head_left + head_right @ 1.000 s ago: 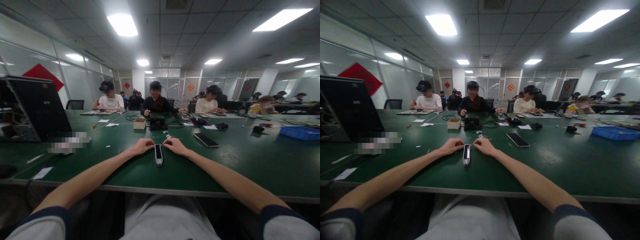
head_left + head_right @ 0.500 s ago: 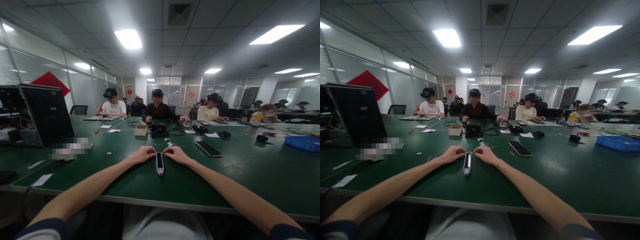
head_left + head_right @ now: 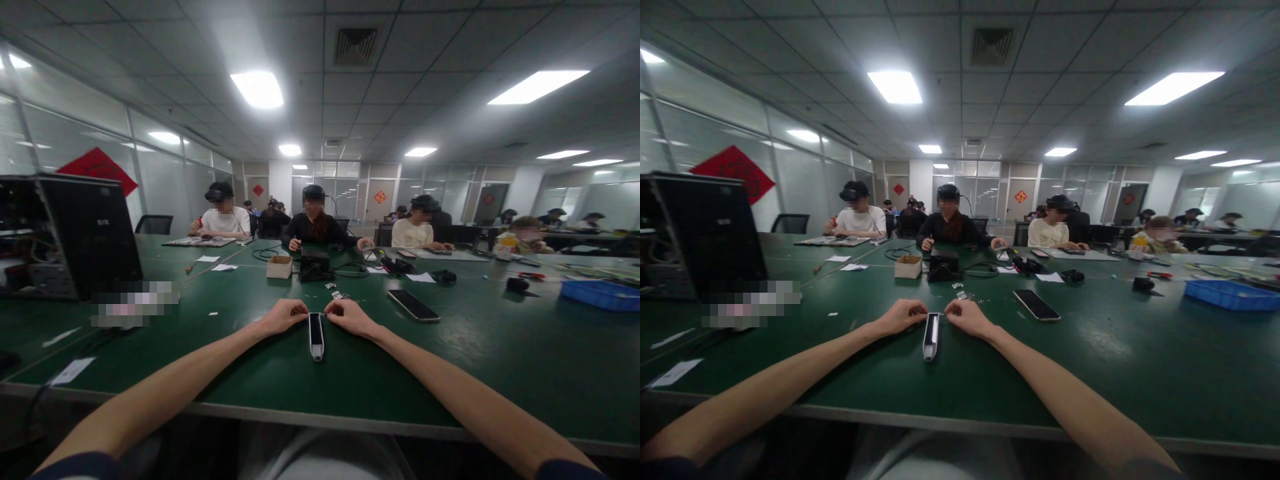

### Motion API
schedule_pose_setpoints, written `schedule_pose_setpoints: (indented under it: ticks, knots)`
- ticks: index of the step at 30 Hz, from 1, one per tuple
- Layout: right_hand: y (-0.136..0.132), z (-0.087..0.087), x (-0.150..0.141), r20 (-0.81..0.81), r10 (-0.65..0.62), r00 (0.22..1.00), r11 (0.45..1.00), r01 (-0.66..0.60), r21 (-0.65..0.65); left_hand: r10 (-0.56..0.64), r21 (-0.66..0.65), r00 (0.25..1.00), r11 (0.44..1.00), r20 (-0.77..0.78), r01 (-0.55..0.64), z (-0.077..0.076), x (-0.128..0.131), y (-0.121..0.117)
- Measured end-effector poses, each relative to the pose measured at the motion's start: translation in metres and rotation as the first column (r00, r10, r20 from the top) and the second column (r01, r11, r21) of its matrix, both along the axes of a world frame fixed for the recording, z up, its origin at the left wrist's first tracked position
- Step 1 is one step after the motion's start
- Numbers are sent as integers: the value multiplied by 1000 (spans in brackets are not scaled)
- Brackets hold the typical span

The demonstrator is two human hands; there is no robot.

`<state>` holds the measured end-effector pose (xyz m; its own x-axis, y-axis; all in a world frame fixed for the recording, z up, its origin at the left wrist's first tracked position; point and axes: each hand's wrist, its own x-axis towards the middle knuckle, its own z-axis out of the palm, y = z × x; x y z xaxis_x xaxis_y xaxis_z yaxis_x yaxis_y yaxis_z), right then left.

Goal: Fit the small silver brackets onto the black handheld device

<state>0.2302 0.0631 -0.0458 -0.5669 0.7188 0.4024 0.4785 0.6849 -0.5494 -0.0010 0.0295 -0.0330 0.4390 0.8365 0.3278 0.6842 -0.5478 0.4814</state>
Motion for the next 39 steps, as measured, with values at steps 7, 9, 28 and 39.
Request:
schedule_pose_setpoints:
  ticks: [7, 9, 28, 39]
  knots:
    - [-2, 1, 0, 0, 7, 1000, 999, -7, -40, 27, 4, 999, 1000, -24, -27, 1, -1, -1]
    - [-4, 3, 0, 3, 0, 1000, 999, 0, -49, 31, -1, 999, 1000, -26, -31, 0, -1, 0]
    - [3, -3, -3, -32, -12, 999, 999, 11, -49, 12, 19, 1000, 1000, -12, -11, -5, -2, 5]
    - [4, 5, 0, 7, 86, 996, 988, -85, -130, 15, 16, 1000, 1000, 4, -15, -4, -2, 4]
